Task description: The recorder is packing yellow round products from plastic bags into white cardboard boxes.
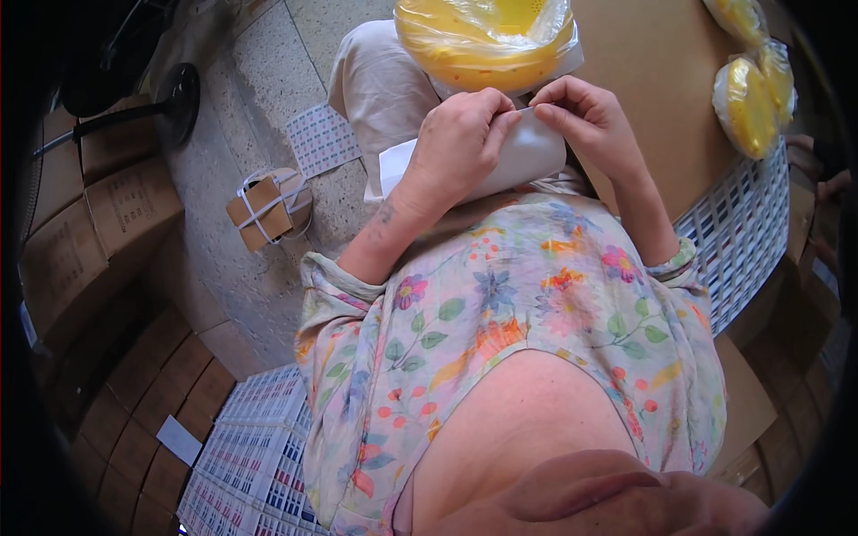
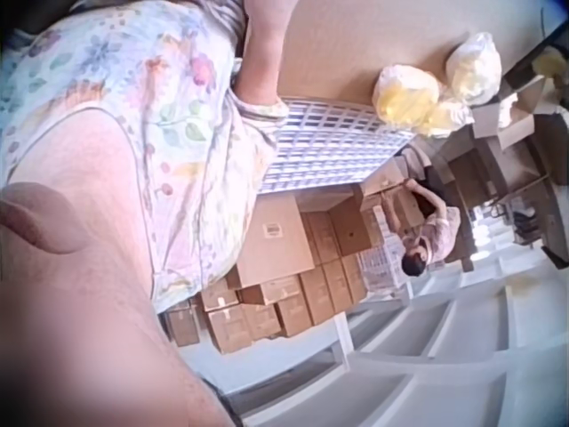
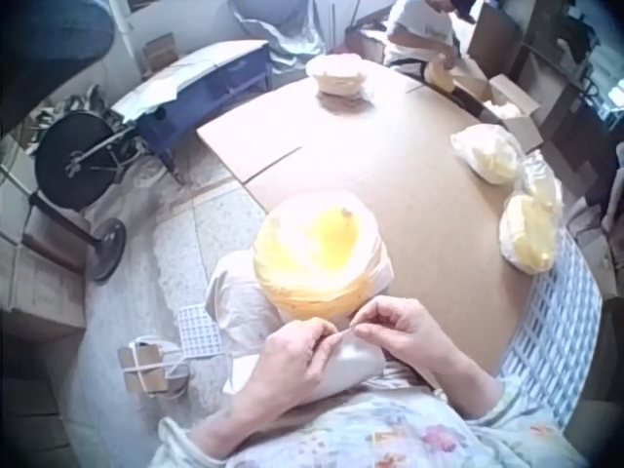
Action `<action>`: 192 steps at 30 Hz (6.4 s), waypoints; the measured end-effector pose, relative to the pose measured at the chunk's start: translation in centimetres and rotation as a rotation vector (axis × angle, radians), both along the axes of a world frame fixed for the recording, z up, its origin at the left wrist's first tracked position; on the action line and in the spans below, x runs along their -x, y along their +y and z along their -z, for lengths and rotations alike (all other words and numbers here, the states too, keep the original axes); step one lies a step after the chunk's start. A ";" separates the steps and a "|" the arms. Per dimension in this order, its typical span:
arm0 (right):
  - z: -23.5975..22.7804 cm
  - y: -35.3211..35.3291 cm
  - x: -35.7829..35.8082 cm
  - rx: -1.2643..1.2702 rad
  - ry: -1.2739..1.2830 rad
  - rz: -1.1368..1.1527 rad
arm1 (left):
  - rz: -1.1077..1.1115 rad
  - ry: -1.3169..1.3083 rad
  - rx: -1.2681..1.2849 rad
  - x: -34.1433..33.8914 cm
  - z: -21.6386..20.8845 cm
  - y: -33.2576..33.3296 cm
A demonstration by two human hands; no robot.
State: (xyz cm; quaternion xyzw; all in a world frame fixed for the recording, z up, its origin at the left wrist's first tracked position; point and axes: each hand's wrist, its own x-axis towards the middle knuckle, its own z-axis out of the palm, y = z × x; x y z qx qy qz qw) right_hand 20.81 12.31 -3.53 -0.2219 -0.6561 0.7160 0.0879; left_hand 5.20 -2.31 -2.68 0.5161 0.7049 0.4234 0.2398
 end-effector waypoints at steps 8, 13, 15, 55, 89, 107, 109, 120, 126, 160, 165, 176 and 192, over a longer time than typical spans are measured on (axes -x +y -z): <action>-0.7 -1.6 0.7 -1.072 0.176 0.161 | -0.049 -0.005 -0.028 -0.3 -0.1 0.0; -0.4 -1.6 0.6 -1.347 0.256 0.157 | -0.081 -0.071 0.000 -0.4 -0.2 0.0; -0.3 -1.9 0.7 -1.366 0.263 0.168 | -0.078 -0.064 0.002 -0.4 -0.1 0.0; -0.8 -3.4 0.3 -0.930 0.205 0.354 | -0.085 -0.382 0.036 0.0 0.4 -1.0; -2.2 4.1 6.6 -0.298 0.174 0.145 | 0.336 0.762 -0.033 5.0 -1.5 2.0; 0.5 6.2 5.2 -0.883 0.139 0.074 | 0.147 0.653 -0.074 0.2 0.3 1.3; -0.1 5.3 3.9 -0.981 0.071 0.104 | 0.134 0.661 -0.088 0.1 0.6 1.5; -0.2 3.8 3.1 -0.972 -0.080 0.248 | 0.171 0.618 -0.126 -0.4 1.1 2.1; 0.2 3.4 3.7 -0.868 -0.075 0.306 | 0.169 0.698 -0.079 0.4 0.1 2.1; 2.1 2.3 4.4 -0.971 -0.040 0.480 | 0.165 0.720 -0.107 0.5 0.6 3.4; 2.5 2.2 4.5 -1.059 -0.028 0.486 | 0.144 0.773 -0.073 0.2 0.5 3.5; 2.9 2.0 4.8 -1.095 -0.051 0.519 | 0.123 0.827 -0.055 -0.1 0.8 3.7; 6.2 3.3 5.9 -0.604 0.111 0.797 | 0.135 0.777 -0.059 0.2 1.0 3.3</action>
